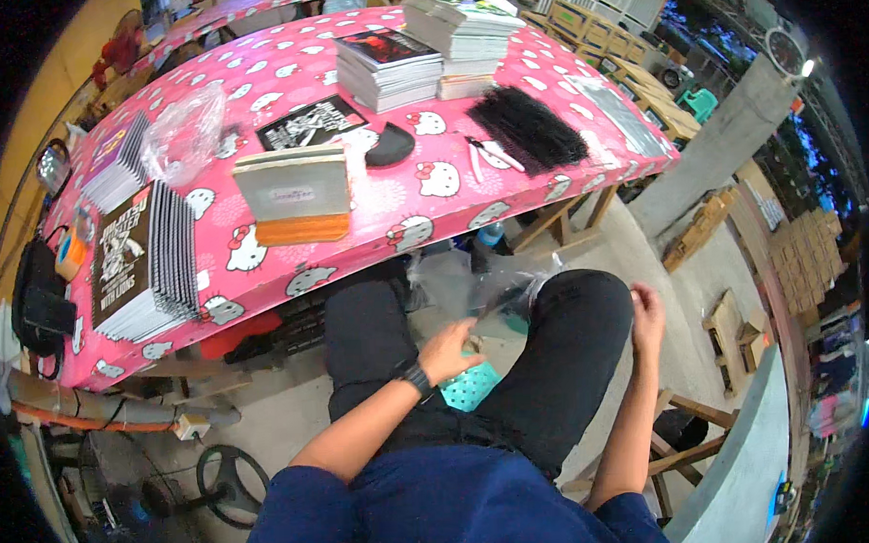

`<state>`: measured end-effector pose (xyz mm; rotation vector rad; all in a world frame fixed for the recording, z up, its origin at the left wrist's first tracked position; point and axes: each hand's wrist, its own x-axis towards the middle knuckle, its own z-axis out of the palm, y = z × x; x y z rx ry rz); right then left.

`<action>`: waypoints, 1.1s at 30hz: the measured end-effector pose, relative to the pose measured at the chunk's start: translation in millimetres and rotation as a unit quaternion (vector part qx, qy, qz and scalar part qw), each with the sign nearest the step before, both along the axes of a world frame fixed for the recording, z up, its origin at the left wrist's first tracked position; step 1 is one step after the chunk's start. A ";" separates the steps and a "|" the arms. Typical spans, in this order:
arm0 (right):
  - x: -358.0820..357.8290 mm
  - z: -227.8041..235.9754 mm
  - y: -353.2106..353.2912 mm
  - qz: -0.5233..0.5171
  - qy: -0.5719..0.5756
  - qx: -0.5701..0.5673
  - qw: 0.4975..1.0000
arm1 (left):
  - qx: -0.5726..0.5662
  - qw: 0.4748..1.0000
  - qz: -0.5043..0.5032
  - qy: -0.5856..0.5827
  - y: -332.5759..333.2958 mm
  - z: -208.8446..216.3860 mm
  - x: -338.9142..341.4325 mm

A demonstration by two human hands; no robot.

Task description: The person prepares a plastic binding comb by hand and inserts it into a stack of punched pages, then uses a pink tool to trim and secure the ends of the binding.

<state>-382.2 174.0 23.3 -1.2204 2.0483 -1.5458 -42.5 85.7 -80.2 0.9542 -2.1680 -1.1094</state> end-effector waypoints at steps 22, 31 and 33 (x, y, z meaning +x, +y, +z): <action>316.4 242.1 -74.3 0.909 -0.051 -0.233 0.342 | 0.006 0.943 -0.160 -0.291 12.7 -42.8 56.2; 295.5 74.5 -236.0 0.621 0.018 -0.045 0.783 | 0.087 0.947 0.025 -0.309 35.0 -14.9 98.8; 302.1 44.6 -252.4 0.603 0.079 -0.079 0.790 | 0.060 0.969 0.124 -0.206 53.2 -14.3 109.5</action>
